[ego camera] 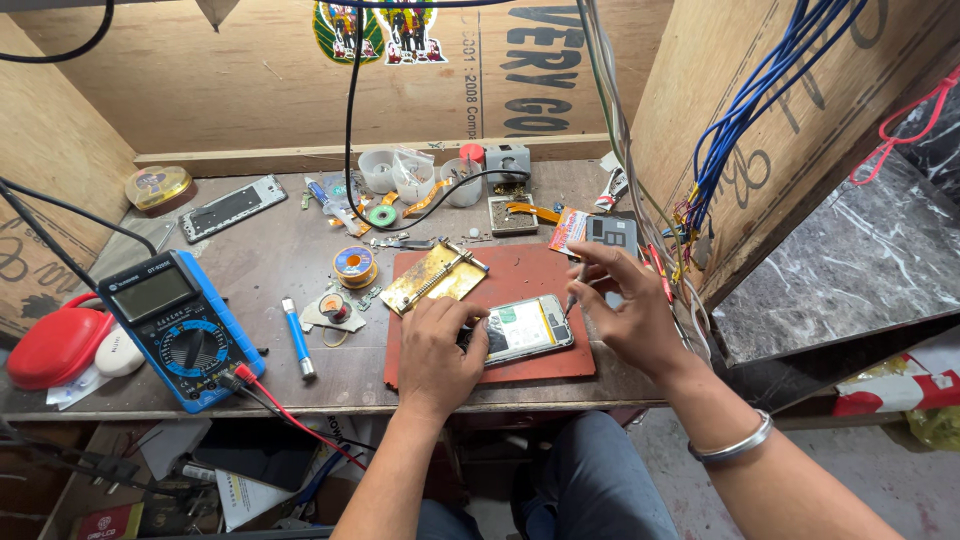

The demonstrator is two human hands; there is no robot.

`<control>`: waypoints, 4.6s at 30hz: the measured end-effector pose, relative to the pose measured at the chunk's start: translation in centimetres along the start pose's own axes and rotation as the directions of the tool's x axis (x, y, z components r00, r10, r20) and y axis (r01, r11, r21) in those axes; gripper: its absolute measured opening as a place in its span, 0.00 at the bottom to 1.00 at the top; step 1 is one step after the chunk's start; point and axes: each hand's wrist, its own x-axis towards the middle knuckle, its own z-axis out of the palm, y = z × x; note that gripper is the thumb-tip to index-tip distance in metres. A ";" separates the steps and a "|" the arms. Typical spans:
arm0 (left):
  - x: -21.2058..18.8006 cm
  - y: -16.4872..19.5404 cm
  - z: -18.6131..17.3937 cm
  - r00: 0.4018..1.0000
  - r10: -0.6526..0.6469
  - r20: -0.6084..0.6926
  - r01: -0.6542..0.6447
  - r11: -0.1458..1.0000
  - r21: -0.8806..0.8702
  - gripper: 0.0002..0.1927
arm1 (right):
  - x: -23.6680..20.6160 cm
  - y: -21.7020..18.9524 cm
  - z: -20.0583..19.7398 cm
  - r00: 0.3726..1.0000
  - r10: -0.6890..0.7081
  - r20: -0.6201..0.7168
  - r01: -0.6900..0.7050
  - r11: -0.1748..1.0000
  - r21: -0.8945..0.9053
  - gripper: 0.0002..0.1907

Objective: The person sits at a repair workbench and first handles a phone midframe and back cover, turning and fitting them together. They then set the cover aside and use a screwdriver to work on the internal components of an opened smartphone lying on the mat.

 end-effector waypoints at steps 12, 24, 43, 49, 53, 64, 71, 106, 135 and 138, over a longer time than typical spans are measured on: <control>0.0 -0.2 0.1 1.000 0.006 0.012 -0.006 1.000 0.002 0.03 | -0.1 1.1 -0.4 0.994 0.022 0.112 -0.046 0.975 0.216 0.25; 0.0 -0.2 0.1 1.000 0.019 -0.006 -0.019 1.000 0.000 0.04 | -0.2 2.2 -0.2 0.990 -0.015 0.141 -0.048 0.899 0.434 0.27; -0.1 -0.1 -0.1 1.000 -0.001 -0.001 0.001 1.000 -0.022 0.04 | -0.7 0.7 -0.1 0.988 -0.007 0.153 -0.010 0.994 0.112 0.35; -0.1 0.0 0.0 1.000 0.009 -0.020 -0.009 1.000 -0.027 0.04 | -0.4 0.5 0.2 0.983 0.160 0.091 -0.148 0.981 -0.122 0.40; 0.0 -0.1 -0.1 1.000 -0.001 -0.010 0.001 1.000 -0.025 0.04 | -0.6 0.2 0.1 0.977 -0.037 0.211 0.031 0.999 0.031 0.36; 0.0 -0.1 0.0 1.000 0.008 -0.012 -0.008 1.000 -0.021 0.04 | -0.4 0.1 0.4 0.990 0.070 0.124 -0.073 0.997 0.020 0.30; -0.1 -0.1 0.0 1.000 -0.001 0.003 0.001 1.000 -0.016 0.04 | -0.4 0.2 0.7 1.000 0.021 0.008 -0.020 0.991 -0.131 0.34; 0.1 0.0 -0.1 1.000 -0.012 0.007 0.012 1.000 -0.020 0.03 | -0.3 0.6 -0.1 0.985 0.130 0.110 -0.123 0.990 -0.068 0.41; 0.0 -0.1 -0.1 1.000 0.008 -0.016 -0.009 1.000 -0.024 0.04 | 0.8 1.0 0.4 0.990 0.070 0.120 -0.069 0.998 -0.010 0.41; 0.0 -0.1 -0.1 1.000 -0.005 -0.003 0.004 1.000 -0.015 0.04 | 0.7 1.3 0.5 0.988 0.099 0.122 -0.098 0.995 -0.019 0.40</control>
